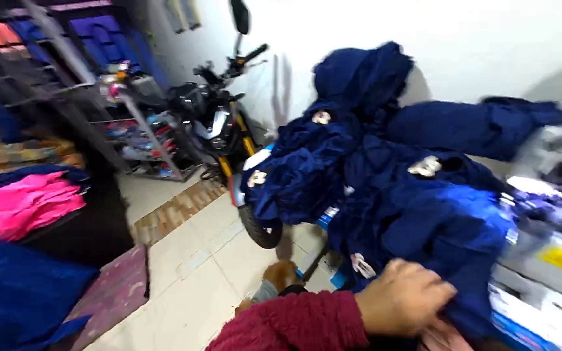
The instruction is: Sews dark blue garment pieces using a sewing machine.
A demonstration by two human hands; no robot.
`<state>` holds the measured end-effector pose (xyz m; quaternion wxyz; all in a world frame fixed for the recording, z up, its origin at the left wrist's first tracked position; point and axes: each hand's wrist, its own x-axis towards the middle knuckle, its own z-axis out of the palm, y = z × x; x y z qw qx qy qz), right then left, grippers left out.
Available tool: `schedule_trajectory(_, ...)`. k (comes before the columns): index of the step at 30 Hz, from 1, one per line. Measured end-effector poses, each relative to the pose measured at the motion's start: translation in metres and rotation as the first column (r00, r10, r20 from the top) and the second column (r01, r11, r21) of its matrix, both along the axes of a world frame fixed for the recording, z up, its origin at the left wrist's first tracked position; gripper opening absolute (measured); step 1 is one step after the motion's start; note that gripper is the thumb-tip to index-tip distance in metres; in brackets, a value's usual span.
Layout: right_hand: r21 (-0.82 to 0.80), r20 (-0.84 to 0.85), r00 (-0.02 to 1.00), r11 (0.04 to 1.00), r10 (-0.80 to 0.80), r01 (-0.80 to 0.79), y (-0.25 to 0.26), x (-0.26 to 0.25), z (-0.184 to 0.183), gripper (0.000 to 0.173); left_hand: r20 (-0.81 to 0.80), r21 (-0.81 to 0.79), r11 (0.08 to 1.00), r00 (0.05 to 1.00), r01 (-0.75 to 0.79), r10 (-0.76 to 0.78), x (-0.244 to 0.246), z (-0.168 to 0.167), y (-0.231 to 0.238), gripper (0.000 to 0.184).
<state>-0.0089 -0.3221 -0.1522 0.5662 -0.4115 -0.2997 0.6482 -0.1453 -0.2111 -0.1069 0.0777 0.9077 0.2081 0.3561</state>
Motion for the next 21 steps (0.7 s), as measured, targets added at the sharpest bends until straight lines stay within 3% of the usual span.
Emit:
schedule_trajectory(3,0.003,0.227,0.964,0.99,-0.137,0.14,-0.008,-0.016,0.01,0.039,-0.042,0.081,0.995,0.997,0.063,-0.06,0.011,0.009,0.0,0.027)
schedule_trajectory(6,0.038,0.419,0.902,0.995,-0.103,0.096,-0.01,-0.015,0.015,0.035,-0.061,0.081,0.986,0.988,0.146,-0.141,0.022,0.009,0.002,0.035)
schedule_trajectory(8,-0.004,0.52,0.851,0.996,-0.078,0.094,-0.01,-0.011,0.016,0.028,0.052,0.04,0.992,0.991,0.117,-0.119,0.021,0.006,0.007,0.031)
schedule_trajectory(11,-0.059,0.58,0.814,0.995,-0.03,0.079,-0.014,-0.005,0.013,0.031,0.254,-0.01,1.0,0.967,0.01,-0.007,0.006,0.008,0.011,0.02)
schedule_trajectory(14,-0.032,0.653,0.756,0.997,-0.031,0.068,-0.014,-0.003,0.006,0.019,0.389,-0.178,0.984,0.919,0.009,0.062,-0.006,0.017,0.008,0.016)
schedule_trajectory(16,-0.027,0.701,0.713,0.997,-0.029,0.068,-0.014,-0.002,0.005,0.018,0.471,-0.391,0.915,0.876,0.104,0.101,-0.011,0.027,0.002,0.016)
schedule_trajectory(18,0.006,0.738,0.673,0.997,-0.053,0.071,-0.014,-0.001,0.002,0.019,0.581,-0.589,0.77,0.79,0.243,0.195,-0.014,0.037,0.002,0.01)
schedule_trajectory(21,0.082,0.813,0.571,0.993,-0.113,0.08,-0.014,0.007,-0.004,0.024,0.624,-0.71,0.615,0.711,0.342,0.325,-0.023,0.05,0.01,0.015)
